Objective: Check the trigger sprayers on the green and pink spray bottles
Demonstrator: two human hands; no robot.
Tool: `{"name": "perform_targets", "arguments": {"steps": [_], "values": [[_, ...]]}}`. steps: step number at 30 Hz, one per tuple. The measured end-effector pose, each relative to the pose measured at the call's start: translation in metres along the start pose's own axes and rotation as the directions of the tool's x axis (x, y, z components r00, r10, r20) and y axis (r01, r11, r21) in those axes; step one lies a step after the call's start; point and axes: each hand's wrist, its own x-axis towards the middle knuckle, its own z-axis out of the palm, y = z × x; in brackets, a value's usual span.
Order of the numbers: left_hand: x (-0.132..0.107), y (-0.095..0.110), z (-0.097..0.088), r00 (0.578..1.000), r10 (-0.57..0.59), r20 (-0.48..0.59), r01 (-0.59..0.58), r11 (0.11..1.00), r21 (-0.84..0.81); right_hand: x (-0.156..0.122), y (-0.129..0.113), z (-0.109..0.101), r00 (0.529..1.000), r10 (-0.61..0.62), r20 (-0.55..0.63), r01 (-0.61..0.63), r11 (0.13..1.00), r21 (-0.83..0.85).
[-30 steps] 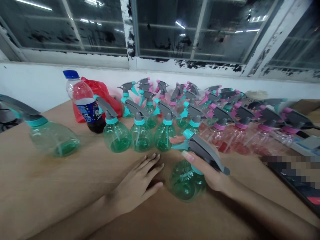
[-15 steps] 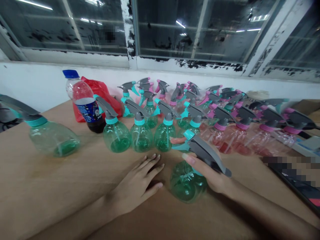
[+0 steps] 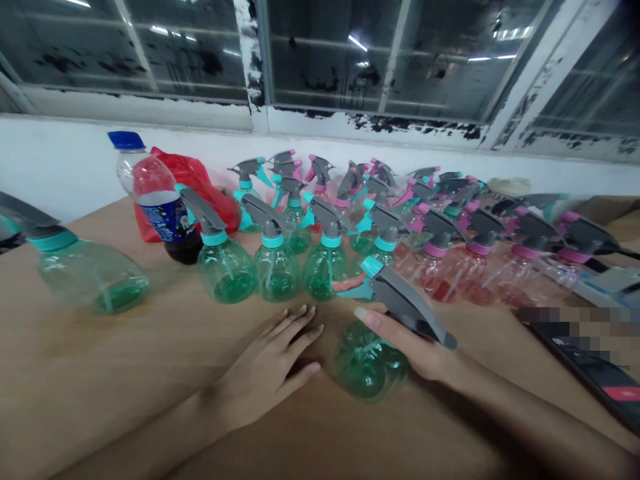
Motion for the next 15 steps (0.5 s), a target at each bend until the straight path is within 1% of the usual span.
{"name": "perform_targets", "arguments": {"steps": [4,6,9,11,15], "values": [[-0.0004,-0.0023,0.0034,1.000,0.007,-0.028,-0.008,1.000,-0.005,0.0017,-0.0001,0.0007,0.996,0.080,0.037,-0.082,0.995,0.051],[-0.0008,-0.0034,0.0048,0.999,0.010,-0.044,-0.010,1.000,-0.005,0.0027,-0.0007,0.0015,0.997,0.074,0.030,-0.075,0.996,0.056],[-0.0016,-0.0044,0.0060,0.999,0.016,-0.050,-0.015,1.000,0.007,0.0037,-0.0019,0.0024,0.999,0.034,-0.017,-0.033,0.998,0.049],[-0.0019,-0.0046,0.0059,0.998,0.021,-0.055,-0.020,1.000,0.016,0.0042,-0.0023,0.0024,1.000,0.017,-0.025,-0.016,0.998,0.056],[-0.0009,-0.0043,0.0042,0.997,0.022,-0.069,-0.020,1.000,0.021,0.0059,-0.0026,0.0012,0.998,0.055,0.003,-0.055,0.992,0.112]]}}
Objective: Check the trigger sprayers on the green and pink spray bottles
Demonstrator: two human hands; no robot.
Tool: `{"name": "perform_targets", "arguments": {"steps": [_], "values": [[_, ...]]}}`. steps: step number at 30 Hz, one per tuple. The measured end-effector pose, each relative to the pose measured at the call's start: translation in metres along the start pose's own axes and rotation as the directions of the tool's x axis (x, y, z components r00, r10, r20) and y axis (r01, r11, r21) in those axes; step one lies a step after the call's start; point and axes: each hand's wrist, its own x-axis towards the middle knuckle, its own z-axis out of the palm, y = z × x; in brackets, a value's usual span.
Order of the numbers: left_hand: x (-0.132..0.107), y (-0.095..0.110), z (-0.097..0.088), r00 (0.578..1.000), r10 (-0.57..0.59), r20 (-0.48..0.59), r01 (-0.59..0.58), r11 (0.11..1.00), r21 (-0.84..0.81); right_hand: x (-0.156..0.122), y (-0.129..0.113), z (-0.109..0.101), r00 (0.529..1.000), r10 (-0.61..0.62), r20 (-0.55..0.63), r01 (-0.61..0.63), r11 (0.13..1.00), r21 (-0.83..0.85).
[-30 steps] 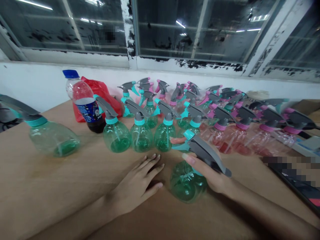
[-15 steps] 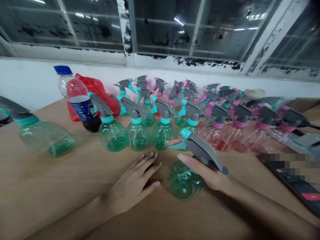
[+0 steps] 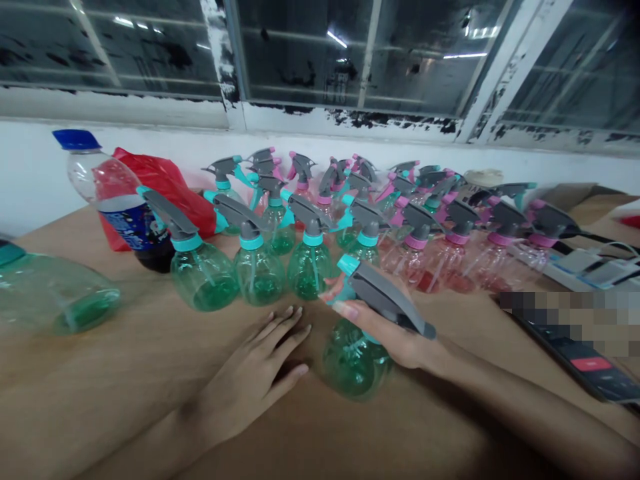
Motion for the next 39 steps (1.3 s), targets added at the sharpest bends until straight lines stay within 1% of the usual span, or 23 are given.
{"name": "perform_targets", "arguments": {"steps": [3,8,11,16,19,24,27,31,39], "values": [[0.0011,-0.0001,-0.0003,1.000,0.001,-0.012,-0.001,1.000,-0.004,0.0009,-0.0014,-0.0010,1.000,0.012,0.014,-0.012,1.000,-0.010],[0.0002,-0.0022,0.0052,1.000,-0.004,-0.027,0.004,1.000,0.008,-0.0006,-0.0022,-0.0012,0.999,-0.031,-0.018,0.030,0.998,-0.061],[-0.0006,-0.0025,0.0072,1.000,-0.007,-0.022,0.007,1.000,0.009,-0.0010,-0.0007,-0.0005,0.998,-0.053,-0.030,0.052,0.997,-0.057],[0.0012,-0.0015,0.0040,0.999,0.007,-0.043,-0.006,1.000,0.019,0.0002,0.0012,0.0003,0.994,-0.097,-0.056,0.095,0.995,-0.033],[0.0024,-0.0009,0.0022,1.000,0.004,-0.029,-0.003,1.000,0.013,-0.0001,0.0017,0.0005,0.993,-0.107,-0.052,0.106,0.994,-0.032],[0.0027,0.0008,0.0012,1.000,-0.019,0.024,0.020,0.999,-0.029,-0.0019,0.0018,-0.0002,0.998,-0.043,-0.046,0.039,0.997,-0.067],[0.0028,0.0020,0.0000,0.998,-0.037,0.042,0.039,0.998,-0.055,-0.0021,0.0017,-0.0007,0.999,-0.029,-0.030,0.028,0.998,-0.048],[0.0027,0.0028,-0.0013,0.999,-0.027,0.046,0.030,0.998,-0.056,-0.0029,0.0015,-0.0004,0.998,-0.044,-0.033,0.044,0.999,-0.002],[0.0025,0.0027,-0.0011,0.999,-0.027,0.047,0.029,0.999,-0.043,-0.0036,0.0040,-0.0007,1.000,0.000,0.001,0.000,1.000,-0.017]]}}
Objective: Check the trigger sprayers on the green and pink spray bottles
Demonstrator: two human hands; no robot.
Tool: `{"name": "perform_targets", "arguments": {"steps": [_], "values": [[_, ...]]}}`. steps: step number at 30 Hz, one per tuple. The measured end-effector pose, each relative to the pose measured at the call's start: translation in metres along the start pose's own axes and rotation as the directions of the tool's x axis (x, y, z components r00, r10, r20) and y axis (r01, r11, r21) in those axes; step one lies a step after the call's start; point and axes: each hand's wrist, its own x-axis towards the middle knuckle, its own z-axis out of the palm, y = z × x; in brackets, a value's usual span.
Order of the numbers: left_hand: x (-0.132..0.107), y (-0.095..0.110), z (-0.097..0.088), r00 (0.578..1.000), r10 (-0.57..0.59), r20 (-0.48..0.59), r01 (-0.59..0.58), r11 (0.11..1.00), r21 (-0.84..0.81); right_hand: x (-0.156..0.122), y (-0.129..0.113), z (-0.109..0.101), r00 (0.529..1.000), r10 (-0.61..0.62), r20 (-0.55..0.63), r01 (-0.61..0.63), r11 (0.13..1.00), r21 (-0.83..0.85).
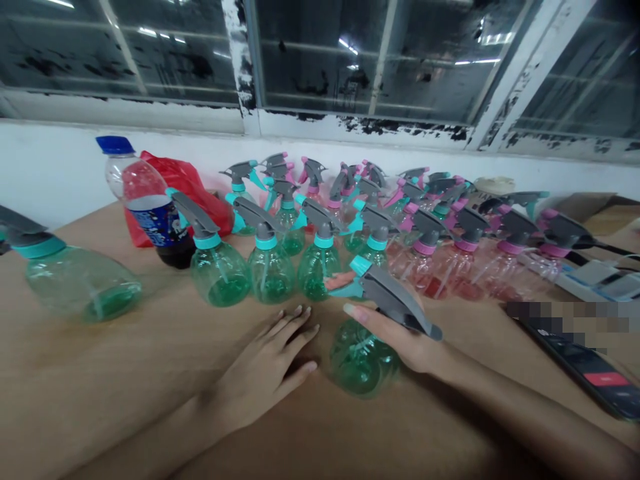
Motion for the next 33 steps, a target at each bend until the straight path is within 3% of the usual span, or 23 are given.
{"name": "perform_targets", "arguments": {"steps": [14,20,33], "values": [[0.0002,0.0032,-0.0033,0.999,-0.004,0.039,0.004,1.000,0.001,-0.0015,0.0023,-0.0013,0.999,0.018,0.028,-0.018,1.000,-0.009],[0.0010,0.0045,-0.0058,0.998,0.004,0.069,-0.006,1.000,0.026,-0.0036,-0.0006,0.0010,0.999,-0.001,-0.046,0.000,1.000,-0.029],[0.0005,0.0030,-0.0059,0.999,0.004,0.051,-0.004,1.000,-0.002,-0.0021,-0.0047,0.0021,0.999,-0.020,-0.041,0.020,1.000,-0.012]]}}
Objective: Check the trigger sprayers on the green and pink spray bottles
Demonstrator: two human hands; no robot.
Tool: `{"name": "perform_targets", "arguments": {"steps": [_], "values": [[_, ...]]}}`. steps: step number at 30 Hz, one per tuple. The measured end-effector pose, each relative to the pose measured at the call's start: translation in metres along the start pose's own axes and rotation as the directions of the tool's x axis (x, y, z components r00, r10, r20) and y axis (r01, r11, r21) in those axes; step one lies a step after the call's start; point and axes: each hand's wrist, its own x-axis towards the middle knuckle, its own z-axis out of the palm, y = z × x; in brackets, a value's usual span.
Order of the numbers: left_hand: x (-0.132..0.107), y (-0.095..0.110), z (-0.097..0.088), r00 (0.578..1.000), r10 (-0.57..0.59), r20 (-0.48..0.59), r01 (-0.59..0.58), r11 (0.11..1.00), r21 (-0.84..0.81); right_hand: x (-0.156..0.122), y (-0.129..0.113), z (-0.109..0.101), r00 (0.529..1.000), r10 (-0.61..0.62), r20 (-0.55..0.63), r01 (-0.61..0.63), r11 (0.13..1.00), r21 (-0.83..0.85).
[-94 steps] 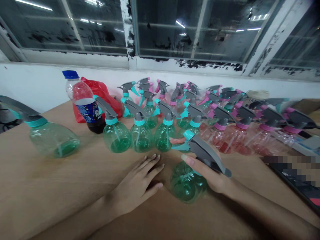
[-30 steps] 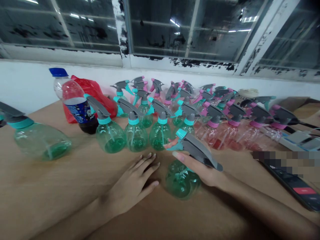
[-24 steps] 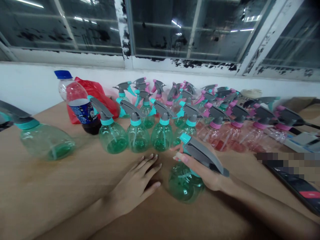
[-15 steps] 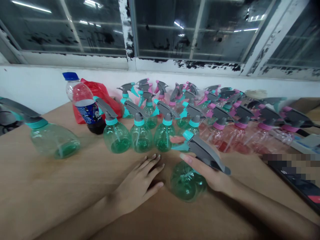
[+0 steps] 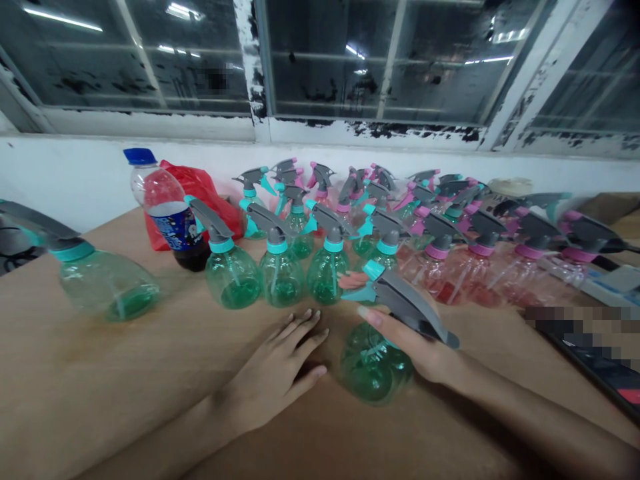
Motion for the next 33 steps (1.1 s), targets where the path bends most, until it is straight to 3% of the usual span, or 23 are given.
{"name": "perform_targets", "arguments": {"steps": [12,18,24,29,33], "values": [[0.000,0.001,-0.004,1.000,-0.004,0.019,0.004,1.000,-0.004,0.001,0.000,-0.001,1.000,-0.019,0.019,0.019,1.000,0.014],[0.001,0.001,-0.005,1.000,-0.007,0.023,0.007,1.000,0.005,0.002,0.004,-0.001,0.995,0.082,0.057,-0.082,0.997,0.001],[0.000,0.001,-0.004,1.000,-0.002,0.014,0.002,1.000,-0.010,0.000,0.011,-0.001,0.999,0.049,0.005,-0.048,0.999,-0.017],[0.000,0.001,-0.003,1.000,-0.003,-0.002,0.003,1.000,-0.010,0.000,0.006,-0.002,0.994,0.083,0.074,-0.083,0.996,0.006],[0.000,0.001,-0.003,1.000,-0.003,-0.004,0.003,1.000,0.007,0.001,-0.001,0.002,0.997,0.063,-0.046,-0.065,0.997,-0.049]]}}
